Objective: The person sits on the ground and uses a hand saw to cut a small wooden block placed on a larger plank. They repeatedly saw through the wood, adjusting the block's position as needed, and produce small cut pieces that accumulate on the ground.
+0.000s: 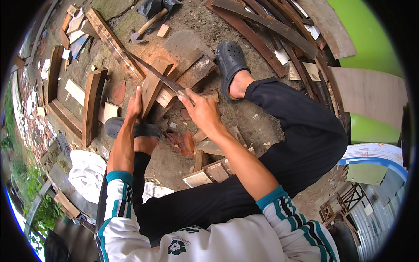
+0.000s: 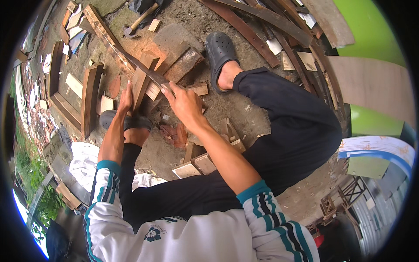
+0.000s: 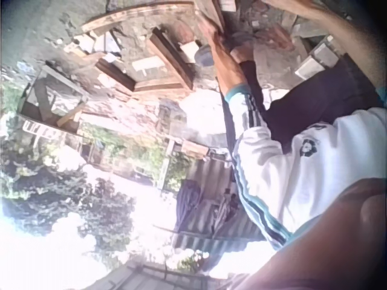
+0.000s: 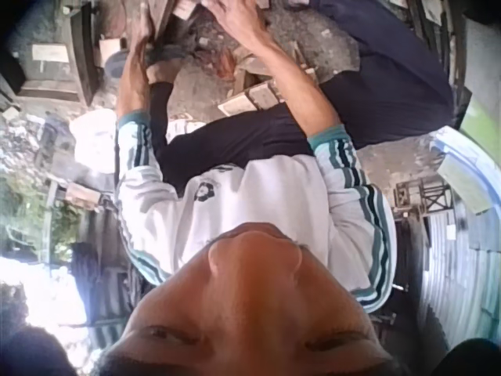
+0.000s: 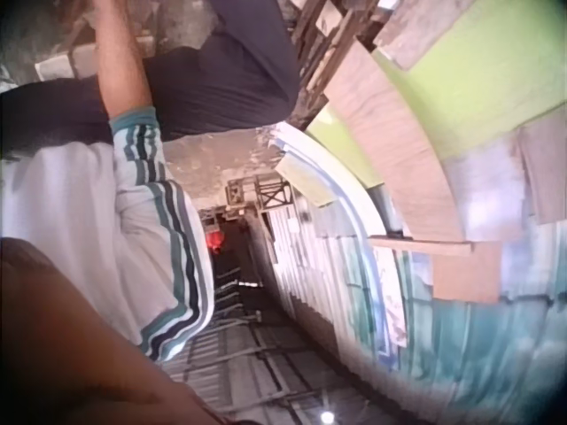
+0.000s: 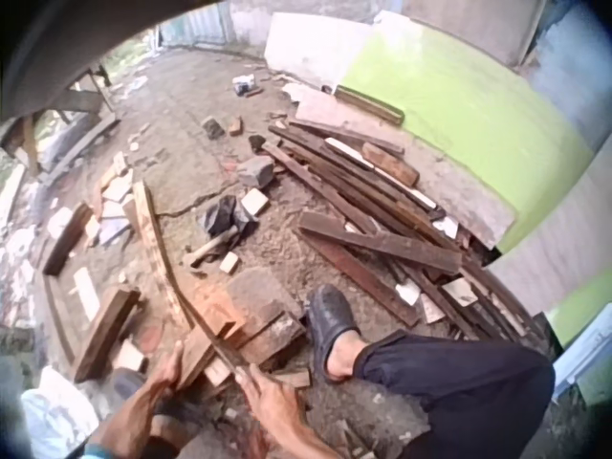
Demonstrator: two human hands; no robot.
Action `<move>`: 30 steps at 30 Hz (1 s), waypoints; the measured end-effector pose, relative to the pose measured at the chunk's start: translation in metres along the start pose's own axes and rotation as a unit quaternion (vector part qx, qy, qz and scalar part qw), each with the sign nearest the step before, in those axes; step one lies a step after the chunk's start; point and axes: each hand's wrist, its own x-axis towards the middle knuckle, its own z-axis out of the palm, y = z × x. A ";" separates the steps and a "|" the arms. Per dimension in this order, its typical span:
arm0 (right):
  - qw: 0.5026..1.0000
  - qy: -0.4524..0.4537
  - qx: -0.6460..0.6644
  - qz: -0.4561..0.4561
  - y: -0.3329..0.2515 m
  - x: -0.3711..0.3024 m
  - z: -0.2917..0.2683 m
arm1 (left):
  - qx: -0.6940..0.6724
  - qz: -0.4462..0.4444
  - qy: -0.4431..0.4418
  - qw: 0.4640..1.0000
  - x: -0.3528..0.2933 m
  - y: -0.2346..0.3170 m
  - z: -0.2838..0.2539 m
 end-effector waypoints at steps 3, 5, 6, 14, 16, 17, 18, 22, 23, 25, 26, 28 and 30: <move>1.000 0.025 -0.006 0.002 0.009 -0.073 -0.032 | 0.017 -0.010 0.025 0.999 -0.005 -0.022 0.003; 1.000 0.026 -0.003 -0.006 0.032 -0.088 -0.046 | 0.015 0.002 0.038 0.999 -0.005 -0.028 0.005; 1.000 0.027 -0.001 -0.009 0.043 -0.092 -0.048 | 0.022 -0.005 0.043 0.999 -0.005 -0.026 0.006; 0.999 -0.004 0.013 0.032 0.001 -0.033 -0.017 | 0.033 -0.023 0.064 0.997 -0.021 -0.004 0.017; 0.999 -0.018 -0.002 0.049 0.024 -0.079 -0.051 | 0.034 -0.030 0.077 0.996 -0.022 -0.013 0.015; 0.997 -0.035 -0.007 0.061 0.026 -0.076 -0.052 | 0.039 -0.034 0.064 0.997 -0.022 -0.010 0.014; 0.996 -0.053 -0.013 0.073 0.029 -0.068 -0.053 | 0.044 -0.038 0.051 0.997 -0.023 -0.008 0.013; 0.999 -0.017 0.031 -0.034 0.016 0.022 -0.013 | 0.027 -0.005 0.083 0.996 -0.023 0.012 0.017; 0.999 -0.037 0.020 -0.013 0.010 0.018 -0.013 | 0.016 0.000 0.090 0.996 -0.022 -0.004 0.015; 0.997 -0.063 0.010 0.048 0.007 -0.021 -0.021 | 0.044 -0.015 0.095 0.994 -0.026 0.000 0.021; 0.995 -0.070 0.010 0.067 0.010 -0.038 -0.039 | 0.039 -0.020 0.100 0.994 -0.025 -0.002 0.014; 0.992 -0.075 0.004 0.104 0.033 -0.072 -0.070 | 0.025 -0.024 0.095 0.995 -0.027 -0.006 0.015; 0.995 -0.076 -0.021 0.066 0.034 -0.057 -0.067 | 0.044 -0.012 0.107 0.993 -0.029 -0.010 0.016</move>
